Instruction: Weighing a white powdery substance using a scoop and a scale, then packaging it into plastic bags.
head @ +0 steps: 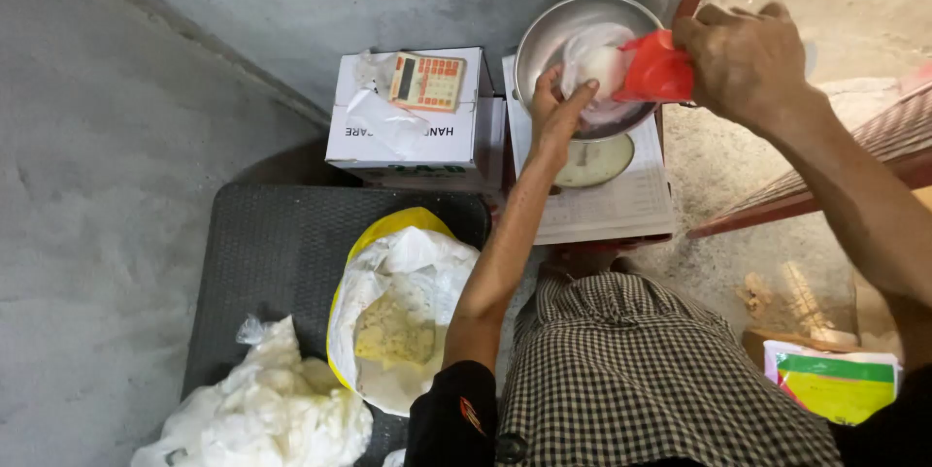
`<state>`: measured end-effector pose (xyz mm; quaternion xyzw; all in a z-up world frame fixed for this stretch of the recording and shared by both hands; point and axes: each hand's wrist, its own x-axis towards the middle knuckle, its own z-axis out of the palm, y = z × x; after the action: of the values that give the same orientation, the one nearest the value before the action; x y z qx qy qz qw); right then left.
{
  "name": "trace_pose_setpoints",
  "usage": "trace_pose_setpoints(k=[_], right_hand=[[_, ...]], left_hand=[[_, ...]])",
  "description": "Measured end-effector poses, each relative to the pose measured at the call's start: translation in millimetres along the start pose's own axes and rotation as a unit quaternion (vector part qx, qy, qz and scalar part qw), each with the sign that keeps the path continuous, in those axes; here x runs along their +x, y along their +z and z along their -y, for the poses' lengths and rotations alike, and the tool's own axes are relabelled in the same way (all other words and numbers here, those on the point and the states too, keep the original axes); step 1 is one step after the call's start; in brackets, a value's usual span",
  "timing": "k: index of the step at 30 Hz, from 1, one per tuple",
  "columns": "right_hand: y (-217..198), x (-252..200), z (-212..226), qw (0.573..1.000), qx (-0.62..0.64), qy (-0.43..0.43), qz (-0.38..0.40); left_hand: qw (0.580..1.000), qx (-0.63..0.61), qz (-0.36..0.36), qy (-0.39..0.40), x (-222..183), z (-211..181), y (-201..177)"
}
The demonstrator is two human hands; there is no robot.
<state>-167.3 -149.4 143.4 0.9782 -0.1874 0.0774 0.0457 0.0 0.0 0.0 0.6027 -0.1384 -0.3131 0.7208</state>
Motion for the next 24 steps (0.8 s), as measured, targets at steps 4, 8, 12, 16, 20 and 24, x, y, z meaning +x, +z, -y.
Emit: trace_pose_setpoints(k=[4, 8, 12, 16, 20, 24], right_hand=[[-13.8, 25.2, 18.8, 0.995, -0.048, -0.071, -0.054], [-27.6, 45.2, 47.3, 0.982, -0.134, -0.127, -0.049], [-31.5, 51.4, 59.7, 0.952, -0.192, -0.203, -0.127], [-36.1, 51.0, 67.8, 0.944, -0.192, -0.219, -0.154], [-39.6, 58.0, 68.0, 0.938, -0.241, -0.242, -0.054], [-36.6, 67.5, 58.7, 0.954, -0.193, -0.207, 0.102]], left_hand=[[0.998, 0.06, 0.008, 0.027, 17.7, -16.4, -3.3], [0.999, -0.008, 0.044, 0.016, 46.5, -12.5, -15.2], [0.991, -0.098, 0.057, 0.069, 78.6, 12.7, -31.7], [0.994, -0.106, 0.03, -0.007, 70.7, 0.0, -36.2], [0.972, -0.226, 0.071, -0.001, 93.4, 26.4, -39.5], [0.964, -0.254, 0.056, -0.047, 94.1, 18.6, -41.8]])
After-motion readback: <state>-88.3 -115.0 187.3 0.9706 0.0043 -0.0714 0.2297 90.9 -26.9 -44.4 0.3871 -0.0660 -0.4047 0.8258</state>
